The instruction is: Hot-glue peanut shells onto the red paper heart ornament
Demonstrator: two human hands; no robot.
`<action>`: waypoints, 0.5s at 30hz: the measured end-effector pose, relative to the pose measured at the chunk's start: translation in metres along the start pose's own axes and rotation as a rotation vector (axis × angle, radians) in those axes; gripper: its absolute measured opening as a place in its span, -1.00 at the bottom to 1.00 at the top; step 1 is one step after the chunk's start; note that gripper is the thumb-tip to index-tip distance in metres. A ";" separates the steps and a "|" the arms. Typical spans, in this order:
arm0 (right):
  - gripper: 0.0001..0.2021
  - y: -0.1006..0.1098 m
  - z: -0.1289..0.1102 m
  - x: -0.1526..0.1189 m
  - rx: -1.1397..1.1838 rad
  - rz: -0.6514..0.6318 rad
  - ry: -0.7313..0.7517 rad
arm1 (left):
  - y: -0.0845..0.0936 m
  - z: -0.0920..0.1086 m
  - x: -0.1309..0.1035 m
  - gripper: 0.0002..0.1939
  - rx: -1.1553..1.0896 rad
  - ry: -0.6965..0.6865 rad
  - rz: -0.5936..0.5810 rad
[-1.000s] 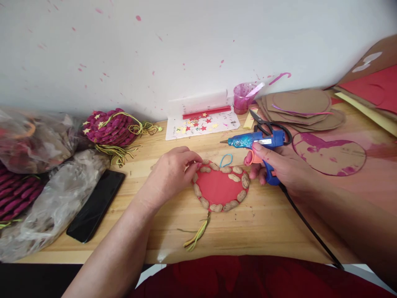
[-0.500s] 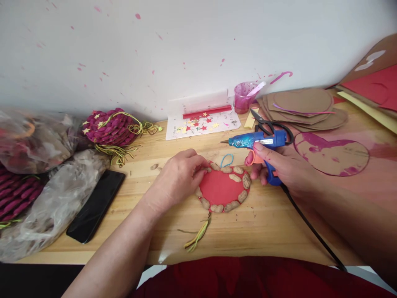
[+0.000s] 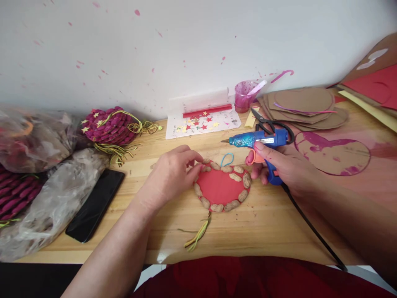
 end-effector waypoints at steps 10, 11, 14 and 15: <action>-0.49 -0.002 -0.001 0.000 0.019 -0.019 0.015 | 0.010 -0.003 0.003 -0.85 0.007 0.018 0.062; -0.49 -0.002 -0.001 0.000 0.018 -0.023 0.019 | 0.007 -0.001 0.002 -0.86 -0.013 0.009 0.043; -0.49 -0.002 -0.001 0.000 0.017 -0.026 0.026 | -0.001 0.002 0.000 -0.84 -0.048 -0.011 0.000; -0.48 -0.002 -0.001 0.000 0.015 -0.026 0.023 | -0.003 0.003 0.000 -0.83 -0.052 -0.017 -0.012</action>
Point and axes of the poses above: each hand's wrist, its own x-axis towards the middle knuckle, its own y-axis out of the back of the hand, z = x × y, the point moved 6 cm from there along x, towards the middle knuckle, and after that the axes turned 11 degrees about x, right-handed, at the moved point
